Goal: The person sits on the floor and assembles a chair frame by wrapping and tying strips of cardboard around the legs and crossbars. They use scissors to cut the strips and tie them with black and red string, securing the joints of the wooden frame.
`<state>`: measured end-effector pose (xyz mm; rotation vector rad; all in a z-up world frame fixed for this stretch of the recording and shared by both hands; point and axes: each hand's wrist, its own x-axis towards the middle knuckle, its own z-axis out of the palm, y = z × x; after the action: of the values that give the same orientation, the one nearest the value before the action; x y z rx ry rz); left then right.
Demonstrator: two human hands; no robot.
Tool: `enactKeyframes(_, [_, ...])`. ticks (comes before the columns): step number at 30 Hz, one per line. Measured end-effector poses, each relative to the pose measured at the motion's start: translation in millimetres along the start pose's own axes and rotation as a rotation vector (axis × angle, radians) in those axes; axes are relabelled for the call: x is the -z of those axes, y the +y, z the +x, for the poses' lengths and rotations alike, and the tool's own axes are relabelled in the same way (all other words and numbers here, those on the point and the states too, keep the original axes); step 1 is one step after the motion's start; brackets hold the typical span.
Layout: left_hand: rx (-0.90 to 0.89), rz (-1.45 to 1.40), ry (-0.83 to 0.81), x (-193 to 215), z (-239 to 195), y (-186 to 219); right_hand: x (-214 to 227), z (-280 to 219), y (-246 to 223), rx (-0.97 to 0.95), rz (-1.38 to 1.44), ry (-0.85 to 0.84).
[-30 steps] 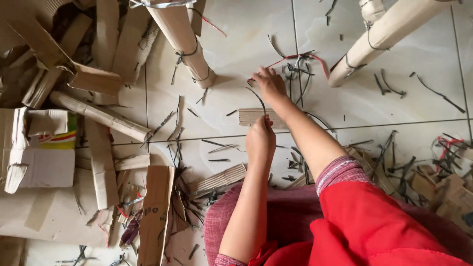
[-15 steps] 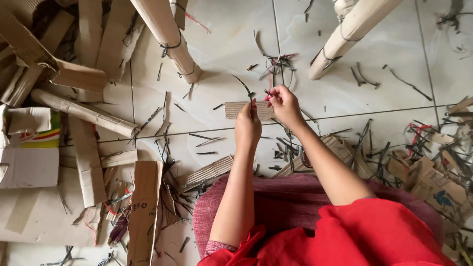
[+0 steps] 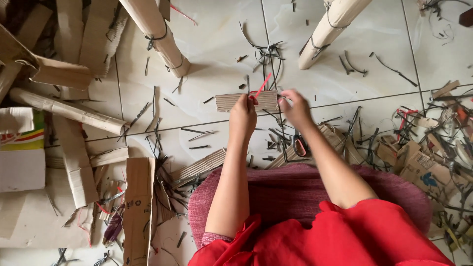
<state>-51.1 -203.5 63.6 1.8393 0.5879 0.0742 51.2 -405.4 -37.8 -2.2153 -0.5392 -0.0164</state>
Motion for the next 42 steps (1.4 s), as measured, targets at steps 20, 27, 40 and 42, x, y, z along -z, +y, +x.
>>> enactKeyframes(20, [0.059,-0.076,0.148,18,-8,27,-46,9,-9,0.052,-0.578,-0.012])
enactKeyframes(27, [0.066,-0.067,0.113,19,-3,24,-57,-13,-22,0.161,-0.709,-0.124])
enactKeyframes(40, [0.014,-0.162,0.136,15,-2,14,10,-33,9,-0.13,0.015,0.146])
enactKeyframes(42, [-0.012,-0.183,0.12,13,0,16,40,-20,0,-0.523,0.6,0.132])
